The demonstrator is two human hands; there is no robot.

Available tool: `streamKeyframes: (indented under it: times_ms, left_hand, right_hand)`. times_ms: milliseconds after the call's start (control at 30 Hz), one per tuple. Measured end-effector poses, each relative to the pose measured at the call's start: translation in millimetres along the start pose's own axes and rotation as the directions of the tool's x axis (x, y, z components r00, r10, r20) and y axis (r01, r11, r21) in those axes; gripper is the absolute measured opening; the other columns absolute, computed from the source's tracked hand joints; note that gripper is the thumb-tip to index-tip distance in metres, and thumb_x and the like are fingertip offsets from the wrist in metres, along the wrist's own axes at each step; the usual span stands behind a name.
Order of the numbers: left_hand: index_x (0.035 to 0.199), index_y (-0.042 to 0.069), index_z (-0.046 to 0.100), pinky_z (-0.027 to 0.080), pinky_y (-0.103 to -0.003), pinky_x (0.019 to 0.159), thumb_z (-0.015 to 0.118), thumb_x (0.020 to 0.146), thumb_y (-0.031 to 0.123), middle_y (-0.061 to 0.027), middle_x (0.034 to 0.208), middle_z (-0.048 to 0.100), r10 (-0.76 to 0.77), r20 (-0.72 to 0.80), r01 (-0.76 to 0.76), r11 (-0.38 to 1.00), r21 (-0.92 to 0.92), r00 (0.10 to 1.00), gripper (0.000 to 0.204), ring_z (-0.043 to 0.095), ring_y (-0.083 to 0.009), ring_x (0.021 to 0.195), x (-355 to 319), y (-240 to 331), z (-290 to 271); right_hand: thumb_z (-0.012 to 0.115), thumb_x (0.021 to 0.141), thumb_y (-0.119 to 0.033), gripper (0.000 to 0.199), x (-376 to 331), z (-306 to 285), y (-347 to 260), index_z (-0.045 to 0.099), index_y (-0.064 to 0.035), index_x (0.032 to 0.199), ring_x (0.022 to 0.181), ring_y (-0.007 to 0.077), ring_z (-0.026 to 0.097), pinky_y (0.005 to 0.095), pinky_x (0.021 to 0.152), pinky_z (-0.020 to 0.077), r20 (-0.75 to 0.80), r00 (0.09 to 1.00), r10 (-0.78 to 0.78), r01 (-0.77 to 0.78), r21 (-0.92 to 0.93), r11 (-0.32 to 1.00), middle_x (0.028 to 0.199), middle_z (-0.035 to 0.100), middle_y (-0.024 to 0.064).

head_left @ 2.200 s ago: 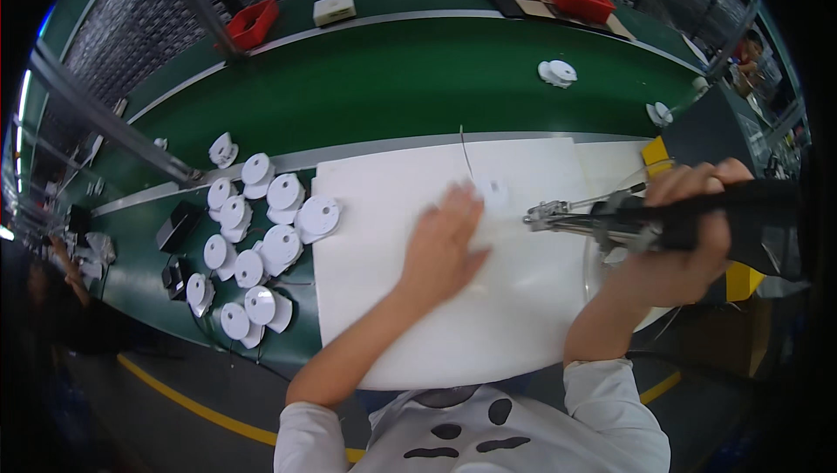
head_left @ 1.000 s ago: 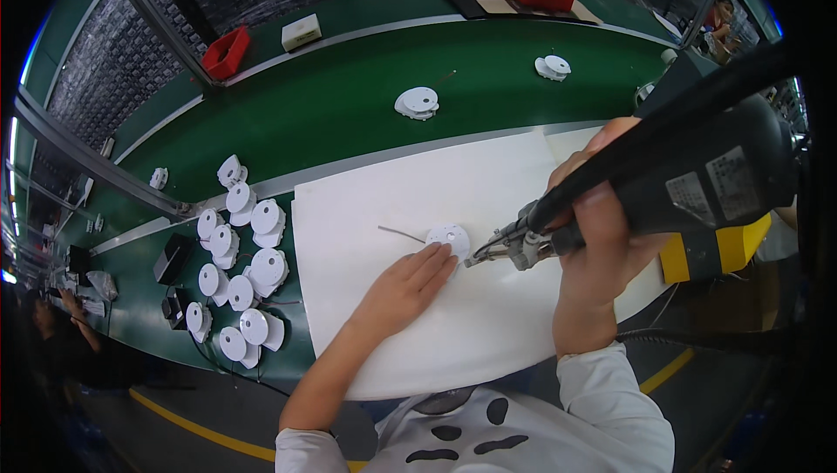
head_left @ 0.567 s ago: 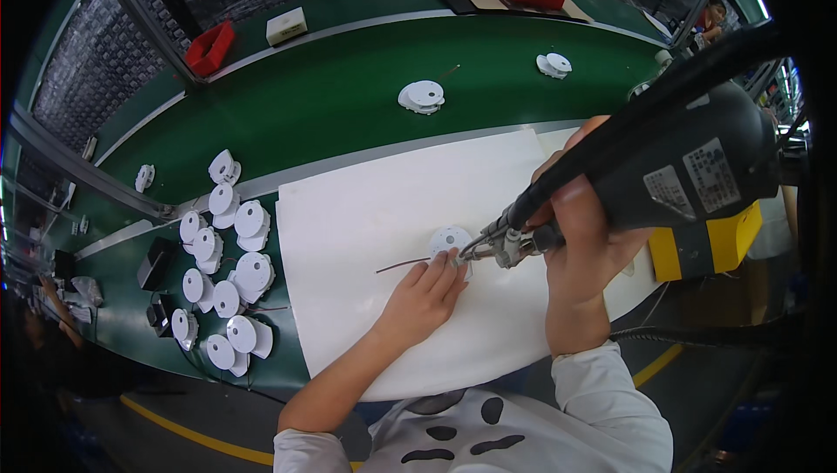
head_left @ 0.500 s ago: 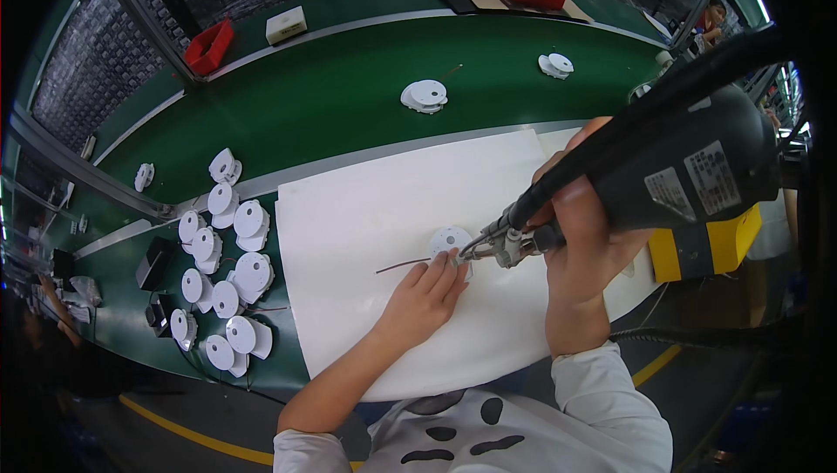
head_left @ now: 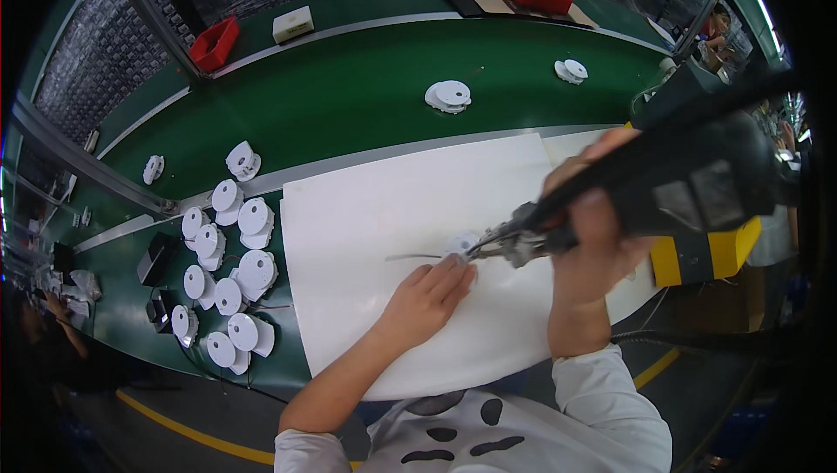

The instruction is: The person solders wires onto circular electronic components at an assembly line station. This is done using a soldering iron and soldering wire.

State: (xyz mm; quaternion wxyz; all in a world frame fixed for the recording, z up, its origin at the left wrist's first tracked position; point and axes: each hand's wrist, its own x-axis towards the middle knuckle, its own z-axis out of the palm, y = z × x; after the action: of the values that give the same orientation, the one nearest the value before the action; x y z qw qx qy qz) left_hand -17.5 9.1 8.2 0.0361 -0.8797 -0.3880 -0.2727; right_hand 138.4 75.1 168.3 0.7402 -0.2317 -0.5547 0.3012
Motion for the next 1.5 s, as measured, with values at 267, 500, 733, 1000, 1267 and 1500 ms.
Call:
streamKeyframes:
  times_ms: [267,500,733,1000,1267,1500]
  left_hand:
    - [0.117,0.004,0.068,0.053,-0.038,0.087,0.07,0.082,0.012,-0.014,0.12,0.063,0.098,-0.079,-0.109,0.982,-0.152,0.992,0.035,0.064,-0.0274,0.11,4,5,-1]
    - [0.118,0.005,0.069,0.052,-0.034,0.079,0.072,0.08,0.014,-0.0078,0.113,0.061,0.078,-0.072,-0.08,0.997,-0.021,0.994,0.038,0.062,-0.0219,0.09,0,4,2]
    - [0.117,0.005,0.069,0.05,-0.032,0.07,0.074,0.078,0.014,-0.0056,0.109,0.062,0.068,-0.094,-0.072,0.997,-0.035,0.993,0.04,0.06,-0.0175,0.083,-2,3,5]
    - [0.124,0.004,0.064,0.049,-0.031,0.08,0.061,0.082,0.011,-0.0115,0.122,0.059,0.062,0.023,-0.062,0.998,-0.014,0.998,0.044,0.057,-0.0233,0.114,-9,4,5]
    - [0.123,0.003,0.064,0.05,-0.032,0.078,0.061,0.081,0.011,-0.0122,0.123,0.059,0.064,0.032,-0.064,0.998,-0.01,0.997,0.043,0.058,-0.0228,0.11,-7,7,3]
    - [0.119,0.004,0.066,0.052,-0.034,0.075,0.069,0.081,0.015,-0.0132,0.124,0.06,0.03,-0.03,-0.031,0.999,-0.031,0.999,0.039,0.062,-0.0245,0.108,-8,-2,5]
  right_hand:
    - [0.05,0.084,-0.015,0.033,15,-16,-20,0.044,0.0061,0.108,0.046,0.0158,0.048,0.0261,0.047,0.0409,-0.052,0.995,-0.088,0.078,-0.166,0.983,0.062,0.05,0.0086]
    - [0.058,0.084,-0.008,0.032,3,-3,-11,0.046,0.0075,0.109,0.052,0.0137,0.053,0.023,0.046,0.0431,0.05,0.998,0.038,-0.033,-0.105,0.994,0.072,0.054,0.0091]
    - [0.062,0.086,-0.007,0.032,-3,-2,-4,0.047,0.0056,0.111,0.053,0.0109,0.054,0.0221,0.047,0.0433,0.061,0.998,0.033,-0.031,-0.044,0.999,0.074,0.056,0.0078]
    - [0.061,0.087,-0.006,0.028,-2,0,-5,0.049,0.0048,0.11,0.054,0.0104,0.055,0.0222,0.048,0.0447,0.096,0.995,0.027,-0.021,-0.061,0.998,0.076,0.057,0.0079]
    - [0.061,0.087,-0.003,0.028,-7,-4,15,0.05,0.0035,0.112,0.06,0.0111,0.055,0.0217,0.049,0.0448,0.144,0.987,-0.072,0.081,-0.063,0.995,0.084,0.056,0.0099]
    - [0.062,0.084,-0.014,0.036,-6,-4,-6,0.048,0.0043,0.113,0.059,0.0149,0.056,0.0267,0.053,0.046,-0.09,0.996,0.018,-0.024,-0.057,0.998,0.076,0.054,0.0079]
